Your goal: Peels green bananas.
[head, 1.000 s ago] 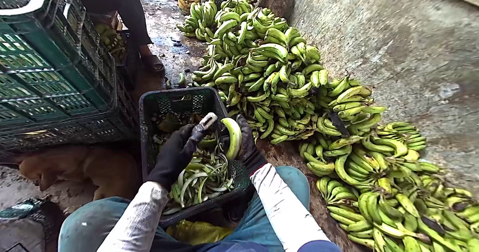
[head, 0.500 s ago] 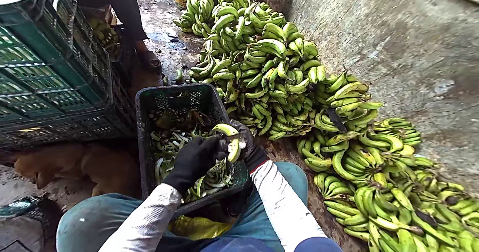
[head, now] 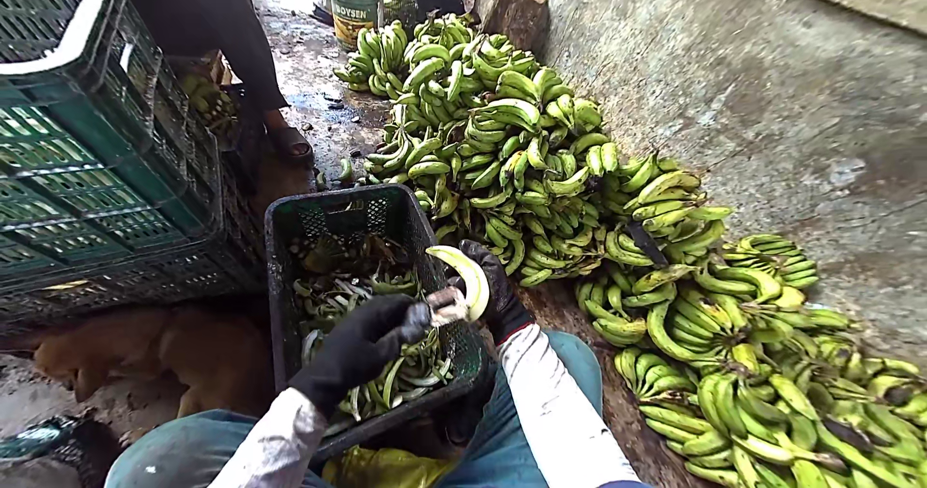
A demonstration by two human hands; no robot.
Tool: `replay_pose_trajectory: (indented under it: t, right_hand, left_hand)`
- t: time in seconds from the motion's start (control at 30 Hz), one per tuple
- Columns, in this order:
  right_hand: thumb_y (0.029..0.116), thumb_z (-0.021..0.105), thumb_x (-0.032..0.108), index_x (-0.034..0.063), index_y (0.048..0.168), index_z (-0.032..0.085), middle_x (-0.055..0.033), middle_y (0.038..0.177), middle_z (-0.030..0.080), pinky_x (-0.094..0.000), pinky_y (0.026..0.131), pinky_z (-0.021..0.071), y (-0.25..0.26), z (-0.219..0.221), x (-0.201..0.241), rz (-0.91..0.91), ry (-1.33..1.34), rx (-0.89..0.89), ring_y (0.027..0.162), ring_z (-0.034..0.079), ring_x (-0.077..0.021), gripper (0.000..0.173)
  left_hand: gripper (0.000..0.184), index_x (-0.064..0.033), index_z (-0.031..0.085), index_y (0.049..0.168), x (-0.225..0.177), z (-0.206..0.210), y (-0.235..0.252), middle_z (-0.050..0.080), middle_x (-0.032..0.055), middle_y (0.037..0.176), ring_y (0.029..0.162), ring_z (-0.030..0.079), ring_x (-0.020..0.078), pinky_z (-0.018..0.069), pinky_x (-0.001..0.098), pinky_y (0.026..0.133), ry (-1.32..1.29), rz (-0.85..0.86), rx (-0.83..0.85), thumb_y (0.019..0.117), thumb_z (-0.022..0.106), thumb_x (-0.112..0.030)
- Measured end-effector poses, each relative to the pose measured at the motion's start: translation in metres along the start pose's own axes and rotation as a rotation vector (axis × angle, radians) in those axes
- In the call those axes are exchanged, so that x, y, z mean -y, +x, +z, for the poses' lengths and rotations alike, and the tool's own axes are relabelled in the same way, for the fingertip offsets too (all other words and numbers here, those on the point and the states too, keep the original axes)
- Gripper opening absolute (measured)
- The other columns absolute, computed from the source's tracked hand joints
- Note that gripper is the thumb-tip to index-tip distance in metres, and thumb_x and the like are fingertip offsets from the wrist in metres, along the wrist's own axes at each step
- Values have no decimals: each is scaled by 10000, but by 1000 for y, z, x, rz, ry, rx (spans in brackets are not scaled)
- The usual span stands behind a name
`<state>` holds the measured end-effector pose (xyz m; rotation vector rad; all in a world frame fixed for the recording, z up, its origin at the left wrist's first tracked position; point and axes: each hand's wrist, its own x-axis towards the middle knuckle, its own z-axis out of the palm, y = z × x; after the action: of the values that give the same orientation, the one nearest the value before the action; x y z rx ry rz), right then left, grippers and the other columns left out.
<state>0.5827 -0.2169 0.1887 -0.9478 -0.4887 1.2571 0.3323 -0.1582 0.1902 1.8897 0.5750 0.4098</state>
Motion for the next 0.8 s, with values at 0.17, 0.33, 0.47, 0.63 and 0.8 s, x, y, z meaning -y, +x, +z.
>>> replay_pose_trajectory:
  t: [0.17,0.33,0.47,0.63,0.8]
  right_hand:
    - [1071,321,138,52,1034,600,-39,789,676,-280,645,585,-5,11,-18,-76,-145,44,677,654,-105,294]
    - [1080,308,117,1,1142,581,-69,882,676,-310,687,597,-12,24,-28,-166,-218,-2,749,665,-131,303]
    - [1099,198,246,69,1113,571,-58,726,633,-289,462,530,-9,25,-23,-54,-43,-113,539,596,-136,413]
    - [1110,287,306,35,1300,554,-130,1022,654,-389,718,578,-3,19,-80,-28,-120,-432,843,655,-196,425]
    - [1084,296,419,75,1227,515,-127,921,567,-387,557,491,20,89,-108,167,-133,-541,683,557,-208,432]
  left_hand:
    - [574,-186,630,1372,-1,24,13,669,25,1270,1165,633,138,520,425,1026,164,3,-21,965,588,-589]
    - [491,-102,615,1331,3,-3,23,696,140,1147,1067,677,284,537,549,953,169,-311,-416,1004,590,-468]
    - [495,-140,582,1365,-4,-39,8,701,118,1086,974,680,246,545,516,891,-45,-383,-620,1023,566,-497]
    - [548,-208,542,1406,-14,-55,-7,677,49,982,803,657,168,571,376,733,-461,-239,-815,1028,474,-599]
    - [482,-207,532,1368,-10,-73,-11,628,34,898,698,614,162,556,334,650,-1046,-120,-949,1078,360,-552]
